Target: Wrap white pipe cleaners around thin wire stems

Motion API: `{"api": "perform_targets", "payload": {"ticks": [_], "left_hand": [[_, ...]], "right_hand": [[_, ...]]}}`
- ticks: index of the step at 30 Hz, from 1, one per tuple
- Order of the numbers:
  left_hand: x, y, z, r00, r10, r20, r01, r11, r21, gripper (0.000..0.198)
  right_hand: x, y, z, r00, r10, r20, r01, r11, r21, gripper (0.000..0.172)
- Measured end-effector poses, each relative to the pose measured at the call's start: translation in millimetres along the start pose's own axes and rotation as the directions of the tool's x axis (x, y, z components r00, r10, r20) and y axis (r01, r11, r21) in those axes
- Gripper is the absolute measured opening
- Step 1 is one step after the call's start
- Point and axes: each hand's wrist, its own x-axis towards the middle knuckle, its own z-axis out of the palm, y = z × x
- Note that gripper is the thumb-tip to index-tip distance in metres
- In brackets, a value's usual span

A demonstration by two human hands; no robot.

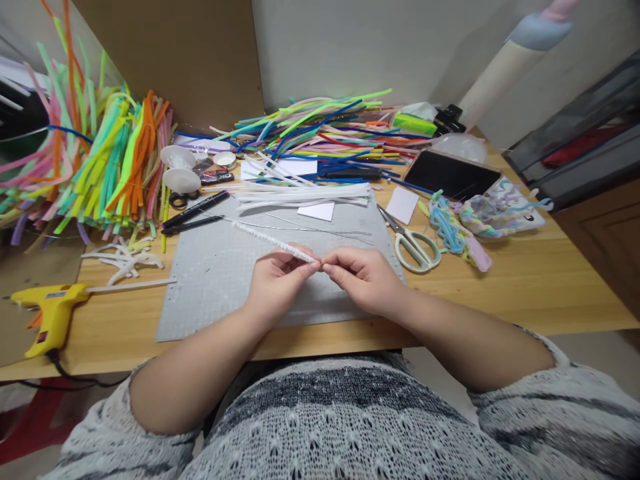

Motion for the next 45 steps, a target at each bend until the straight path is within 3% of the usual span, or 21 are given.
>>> {"api": "perform_targets", "payload": {"ticks": [5,11,17,29,33,39,45], "left_hand": [[-2.8,5.5,1.7,0.997,-0.011,-0.076,0.006,0.998,-0.058,0.008],[2.4,7.8,-3.9,0.998,-0.039,0.039,0.039,0.999,0.016,0.011],[6.1,0.2,-7.5,0.997,-0.038,-0.074,0.035,0.999,-0.038,0.012],[3.6,-3.7,-8.5,0.994,0.030,-0.107,-0.048,0.984,-0.171,0.005],[5.8,-3.9,-8.4,0.998,0.022,-0.063,-0.032,0.985,-0.171,0.008],[6.4,-2.9,-5.0,0.992,-0.094,0.083,0.098,0.994,-0.048,0.018],[6.4,-3.8,-6.0,0.998,-0.048,0.045,0.048,0.999,0.010,0.011]], "right_hand": [[-1.6,-3.9,-0.8,0.998,-0.057,-0.015,0.057,0.998,-0.035,0.016],[-2.2,-1.2,-0.9,0.997,-0.072,-0.035,0.068,0.992,-0.109,0.015],[-0.9,3.3,1.4,0.996,-0.082,-0.043,0.074,0.984,-0.160,0.015],[-1.2,-0.6,-0.2,0.995,-0.104,-0.010,0.101,0.981,-0.169,0.016],[-1.2,0.2,-0.7,0.995,-0.102,-0.018,0.097,0.980,-0.173,0.016],[-2.0,3.7,2.5,0.992,-0.123,-0.008,0.120,0.980,-0.157,0.016],[-2.5,2.0,3.3,0.993,-0.115,0.024,0.117,0.978,-0.174,0.019]]}}
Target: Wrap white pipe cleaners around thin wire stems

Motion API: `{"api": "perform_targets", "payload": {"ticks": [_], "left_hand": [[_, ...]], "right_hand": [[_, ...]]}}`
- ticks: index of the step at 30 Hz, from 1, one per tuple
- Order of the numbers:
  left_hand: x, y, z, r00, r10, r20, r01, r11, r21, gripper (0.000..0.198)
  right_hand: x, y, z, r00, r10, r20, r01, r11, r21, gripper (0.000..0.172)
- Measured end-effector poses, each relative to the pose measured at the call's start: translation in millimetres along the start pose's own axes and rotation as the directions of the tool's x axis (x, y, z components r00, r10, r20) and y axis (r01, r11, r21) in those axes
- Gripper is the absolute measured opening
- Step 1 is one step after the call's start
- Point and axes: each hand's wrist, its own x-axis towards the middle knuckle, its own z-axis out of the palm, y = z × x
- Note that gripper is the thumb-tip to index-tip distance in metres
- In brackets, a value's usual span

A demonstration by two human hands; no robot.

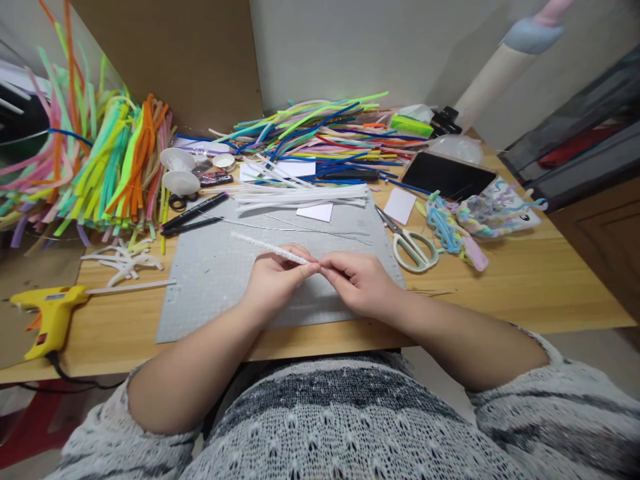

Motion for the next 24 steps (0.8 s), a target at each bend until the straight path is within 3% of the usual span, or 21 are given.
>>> {"api": "perform_targets", "payload": {"ticks": [4,7,10,13,16,21,24], "left_hand": [[1.1,1.8,-3.0,1.000,0.012,0.011,-0.012,1.000,0.001,0.011],[1.8,4.0,-4.3,0.997,0.066,0.033,-0.069,0.991,0.114,0.012],[0.3,6.2,-3.6,0.994,0.096,-0.059,-0.079,0.968,0.238,0.022],[-3.1,8.1,-1.3,0.986,0.088,-0.141,-0.055,0.973,0.224,0.028],[-6.1,9.0,0.3,0.988,0.122,-0.094,-0.095,0.962,0.258,0.024],[-7.2,5.9,-1.8,0.959,0.279,0.055,-0.279,0.884,0.374,0.004],[-6.9,3.9,-2.5,0.969,0.244,0.040,-0.244,0.919,0.310,0.005]], "right_hand": [[-0.5,0.2,-0.3,1.000,-0.007,-0.012,0.007,1.000,0.007,0.019],[-1.0,2.0,0.6,1.000,-0.017,-0.024,0.017,1.000,-0.026,0.019],[-1.8,3.9,0.8,0.998,-0.041,-0.048,0.036,0.993,-0.112,0.019],[-3.1,5.1,-0.2,0.994,-0.083,-0.073,0.068,0.978,-0.197,0.020],[-4.5,4.7,-1.0,0.982,-0.158,-0.103,0.127,0.958,-0.258,0.021],[-5.2,-1.0,-2.1,0.973,-0.213,-0.084,0.172,0.924,-0.342,0.025],[-5.4,-4.4,-3.6,0.970,-0.215,-0.108,0.159,0.910,-0.384,0.023]]}}
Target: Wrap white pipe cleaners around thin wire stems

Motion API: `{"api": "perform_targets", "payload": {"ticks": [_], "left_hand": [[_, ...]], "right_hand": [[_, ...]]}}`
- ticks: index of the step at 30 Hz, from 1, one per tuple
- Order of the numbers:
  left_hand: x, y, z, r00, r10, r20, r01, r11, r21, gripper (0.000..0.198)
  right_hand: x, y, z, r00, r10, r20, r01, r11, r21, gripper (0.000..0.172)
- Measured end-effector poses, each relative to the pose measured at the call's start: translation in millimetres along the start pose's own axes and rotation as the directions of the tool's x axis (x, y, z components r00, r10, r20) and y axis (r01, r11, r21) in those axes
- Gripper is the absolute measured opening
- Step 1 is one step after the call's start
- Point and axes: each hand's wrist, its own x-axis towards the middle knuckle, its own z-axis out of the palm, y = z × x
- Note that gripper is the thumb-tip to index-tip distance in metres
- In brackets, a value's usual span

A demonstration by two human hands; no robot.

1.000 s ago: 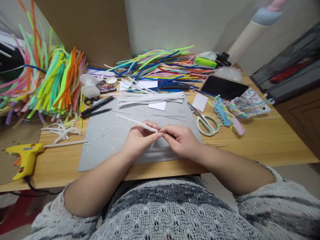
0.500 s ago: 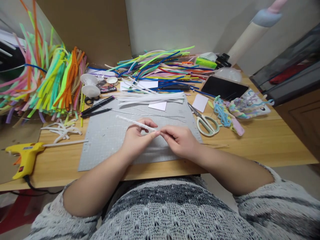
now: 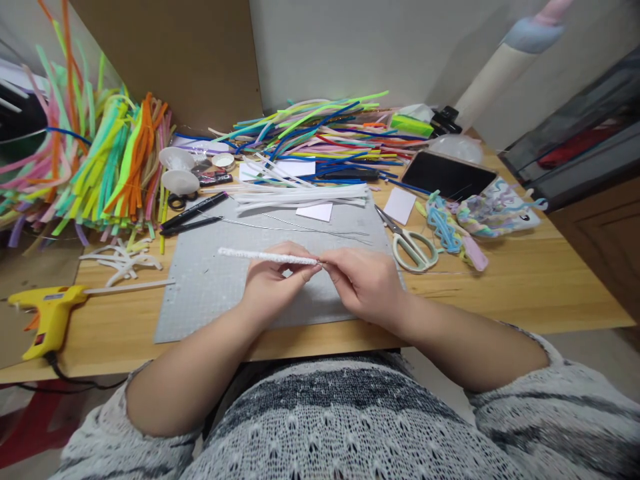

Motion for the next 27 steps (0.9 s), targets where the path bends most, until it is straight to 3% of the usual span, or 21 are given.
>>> {"api": "perform_targets", "payload": {"ticks": [8,14,17,21,27], "left_hand": [[1.0,4.0,2.1,0.997,0.029,-0.073,-0.032,0.998,-0.045,0.010],[0.8,5.1,3.1,1.000,-0.007,-0.028,0.007,1.000,-0.009,0.008],[0.6,6.2,3.8,0.993,-0.116,-0.014,0.113,0.988,-0.104,0.007],[1.1,7.2,4.7,0.951,-0.301,0.068,0.309,0.923,-0.231,0.010],[3.2,7.9,5.7,0.946,-0.325,0.008,0.318,0.920,-0.231,0.014]], "right_hand": [[-4.3,2.9,-2.4,0.998,-0.055,-0.009,0.055,0.998,-0.030,0.026],[-4.0,2.3,-2.3,0.998,-0.055,-0.011,0.055,0.997,-0.062,0.024],[-2.8,0.3,-0.3,0.999,-0.034,-0.042,0.031,0.997,-0.067,0.020],[-2.8,0.4,2.4,0.998,-0.003,-0.057,-0.003,0.994,-0.106,0.016],[-4.5,4.1,4.2,1.000,-0.001,-0.022,-0.003,0.985,-0.170,0.017]]}}
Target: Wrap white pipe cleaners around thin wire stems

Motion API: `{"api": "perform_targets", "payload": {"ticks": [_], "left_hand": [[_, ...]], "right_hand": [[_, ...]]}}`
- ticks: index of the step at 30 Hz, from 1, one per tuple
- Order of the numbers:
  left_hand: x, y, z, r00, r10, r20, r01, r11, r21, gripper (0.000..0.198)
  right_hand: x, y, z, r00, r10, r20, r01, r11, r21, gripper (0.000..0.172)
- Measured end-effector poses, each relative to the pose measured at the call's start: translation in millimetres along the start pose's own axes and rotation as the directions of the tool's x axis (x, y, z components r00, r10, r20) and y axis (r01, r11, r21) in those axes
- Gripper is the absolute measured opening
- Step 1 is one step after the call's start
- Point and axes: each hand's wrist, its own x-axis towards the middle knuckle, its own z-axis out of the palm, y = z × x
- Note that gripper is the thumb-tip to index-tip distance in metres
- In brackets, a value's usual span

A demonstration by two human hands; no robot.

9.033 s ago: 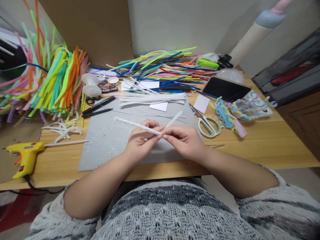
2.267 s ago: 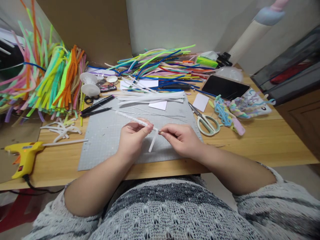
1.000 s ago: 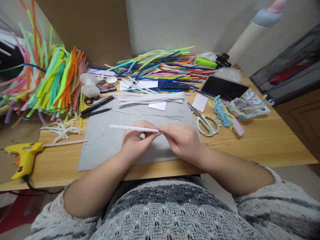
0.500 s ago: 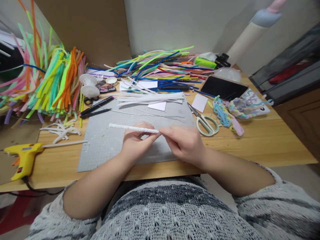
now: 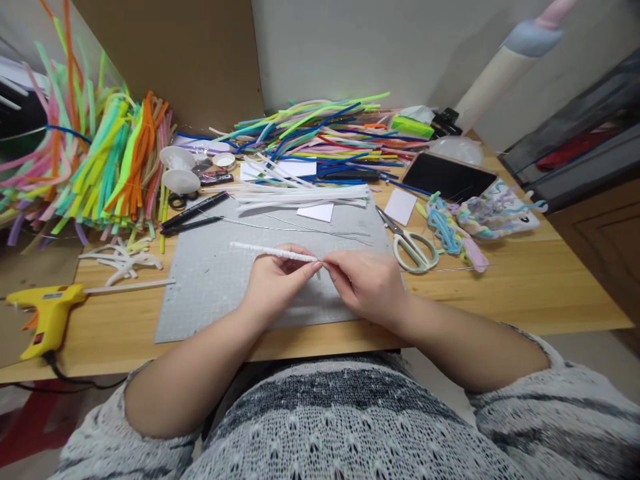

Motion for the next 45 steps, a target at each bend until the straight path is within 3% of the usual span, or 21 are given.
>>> {"api": "perform_targets", "payload": {"ticks": [6,10,15,18,23,27,31,35,45], "left_hand": [[-4.1,-1.3,-0.1,0.987,0.157,-0.033,-0.147,0.964,0.220,0.010],[-9.2,-3.0,0.0,0.983,0.139,-0.121,-0.097,0.948,0.303,0.017],[-10.0,-3.8,1.1,0.999,-0.041,-0.026,0.045,0.984,0.171,0.020],[-7.5,-6.1,1.5,0.997,-0.072,0.021,0.070,0.995,0.075,0.017],[-6.6,-5.6,1.5,1.000,0.001,0.013,-0.002,1.000,0.012,0.012],[-10.2,-3.3,1.4,0.998,0.064,0.026,-0.066,0.996,0.068,0.013],[-13.2,-3.3,2.7,0.988,0.135,-0.079,-0.123,0.982,0.142,0.011],[-12.5,-1.8,3.9,0.982,0.100,-0.159,-0.071,0.982,0.177,0.006],[-13.0,-8.0,4.0,0.981,0.148,-0.122,-0.129,0.980,0.149,0.012]], "right_hand": [[1.1,-1.8,0.1,1.000,0.002,-0.006,-0.001,0.996,0.094,0.017],[1.3,-1.3,-1.0,0.999,-0.005,-0.044,0.010,0.994,0.113,0.015],[0.7,0.5,-0.5,0.999,-0.027,-0.024,0.029,0.996,0.088,0.015],[0.2,0.8,0.3,1.000,-0.026,-0.009,0.026,0.995,0.095,0.016],[-0.6,0.9,-0.9,0.999,-0.041,-0.020,0.044,0.984,0.172,0.017],[0.0,0.7,-1.0,0.997,-0.014,-0.069,0.034,0.952,0.303,0.018],[0.5,0.4,0.5,0.996,0.005,-0.087,0.027,0.933,0.358,0.018],[0.4,0.1,0.8,0.996,0.014,-0.091,0.017,0.944,0.329,0.016],[1.2,-0.3,1.2,0.997,0.044,-0.057,-0.019,0.928,0.373,0.016]]}}
